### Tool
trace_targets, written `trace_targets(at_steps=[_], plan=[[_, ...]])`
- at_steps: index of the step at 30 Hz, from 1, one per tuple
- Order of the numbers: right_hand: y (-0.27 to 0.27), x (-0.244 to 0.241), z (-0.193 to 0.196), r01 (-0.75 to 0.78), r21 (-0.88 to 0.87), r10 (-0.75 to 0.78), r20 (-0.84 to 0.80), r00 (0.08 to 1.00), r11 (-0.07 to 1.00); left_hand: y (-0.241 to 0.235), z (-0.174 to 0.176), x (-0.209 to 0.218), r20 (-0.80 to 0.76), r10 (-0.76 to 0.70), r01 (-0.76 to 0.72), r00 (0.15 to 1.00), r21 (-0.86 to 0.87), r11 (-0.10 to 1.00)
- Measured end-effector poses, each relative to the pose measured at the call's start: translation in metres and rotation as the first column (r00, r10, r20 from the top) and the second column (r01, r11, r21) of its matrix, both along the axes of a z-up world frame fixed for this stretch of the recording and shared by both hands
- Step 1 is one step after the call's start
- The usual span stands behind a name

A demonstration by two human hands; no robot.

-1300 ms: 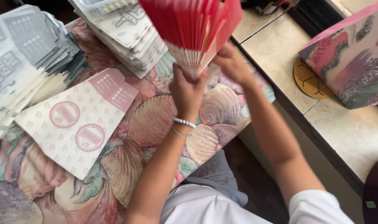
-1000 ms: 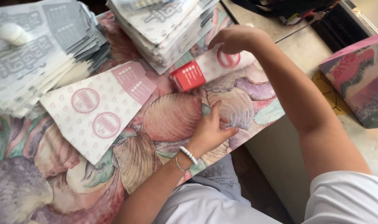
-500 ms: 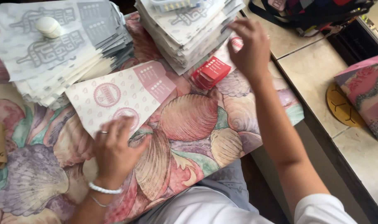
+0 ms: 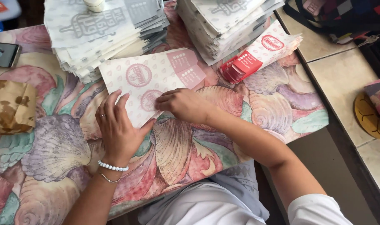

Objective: Folding printed paper food wrappers into a specific shape and stacking them on a table.

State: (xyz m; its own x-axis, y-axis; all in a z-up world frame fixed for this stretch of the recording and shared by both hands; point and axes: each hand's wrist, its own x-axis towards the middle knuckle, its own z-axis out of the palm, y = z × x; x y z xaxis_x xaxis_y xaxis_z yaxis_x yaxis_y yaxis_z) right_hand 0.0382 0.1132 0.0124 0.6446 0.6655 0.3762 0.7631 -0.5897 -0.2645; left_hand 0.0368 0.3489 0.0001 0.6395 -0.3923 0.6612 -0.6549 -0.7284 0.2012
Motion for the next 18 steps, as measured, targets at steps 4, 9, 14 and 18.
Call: trace_targets(at_steps=[4, 9, 14, 18], plan=[[-0.006, 0.012, -0.021, 0.108, 0.1, -0.1, -0.079, 0.992, 0.989, 0.003, -0.014, 0.004, 0.04, 0.025, -0.023, 0.999, -0.034, 0.999], [-0.007, 0.016, -0.027, 0.367, 0.482, -0.122, -0.467, 0.876, 0.796, 0.006, -0.008, -0.001, 0.03, 0.045, -0.042, 0.999, -0.084, 0.996], [-0.003, 0.021, -0.048, 0.487, 0.626, -0.265, -0.418, 0.869, 0.609, 0.011, -0.012, 0.001, -0.046, 0.017, -0.024, 0.999, -0.148, 0.989], [-0.005, 0.008, -0.025, 0.222, 0.618, -0.123, -0.199, 0.972, 0.754, 0.025, -0.029, 0.009, -0.24, -0.151, 0.15, 0.959, -0.022, 0.988]])
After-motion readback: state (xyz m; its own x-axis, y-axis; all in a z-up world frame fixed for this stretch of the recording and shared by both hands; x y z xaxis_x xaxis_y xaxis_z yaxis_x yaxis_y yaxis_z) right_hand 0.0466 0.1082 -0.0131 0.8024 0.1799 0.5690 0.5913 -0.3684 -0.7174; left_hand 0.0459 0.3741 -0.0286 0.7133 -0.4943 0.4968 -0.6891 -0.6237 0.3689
